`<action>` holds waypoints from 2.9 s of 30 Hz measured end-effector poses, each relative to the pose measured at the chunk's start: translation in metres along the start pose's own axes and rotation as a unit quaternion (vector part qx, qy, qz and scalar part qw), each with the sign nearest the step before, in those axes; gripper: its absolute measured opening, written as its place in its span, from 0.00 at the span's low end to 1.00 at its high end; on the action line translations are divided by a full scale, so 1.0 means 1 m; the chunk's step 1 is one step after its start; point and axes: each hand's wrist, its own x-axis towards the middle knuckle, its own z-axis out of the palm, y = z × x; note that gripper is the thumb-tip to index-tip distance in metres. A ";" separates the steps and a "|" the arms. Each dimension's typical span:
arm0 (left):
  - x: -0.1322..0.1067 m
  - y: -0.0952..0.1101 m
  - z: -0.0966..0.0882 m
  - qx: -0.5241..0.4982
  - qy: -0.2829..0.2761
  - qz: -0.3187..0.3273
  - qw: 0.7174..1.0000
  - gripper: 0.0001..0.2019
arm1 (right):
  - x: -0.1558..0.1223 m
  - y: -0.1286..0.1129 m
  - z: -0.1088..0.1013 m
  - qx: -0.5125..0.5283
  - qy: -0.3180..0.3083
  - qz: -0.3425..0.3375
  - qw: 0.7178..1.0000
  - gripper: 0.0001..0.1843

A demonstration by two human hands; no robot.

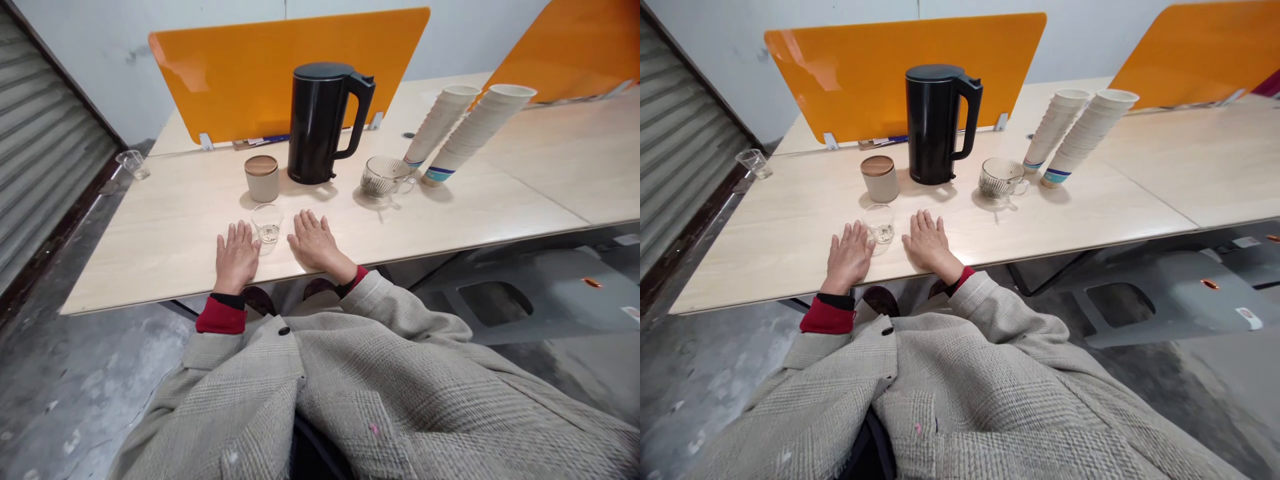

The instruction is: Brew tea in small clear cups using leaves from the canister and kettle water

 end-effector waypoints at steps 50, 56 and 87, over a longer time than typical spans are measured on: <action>-0.004 0.004 -0.008 0.117 -0.006 -0.033 0.993 0.32 | 0.000 0.004 0.006 -0.026 0.016 -0.011 0.999 0.38; -0.004 0.006 -0.011 0.117 -0.023 -0.037 0.992 0.33 | 0.001 0.005 0.008 -0.026 0.023 -0.012 0.999 0.37; -0.013 0.006 -0.017 0.067 0.038 -0.053 0.996 0.31 | 0.014 0.008 0.008 0.216 0.061 -0.086 0.971 0.48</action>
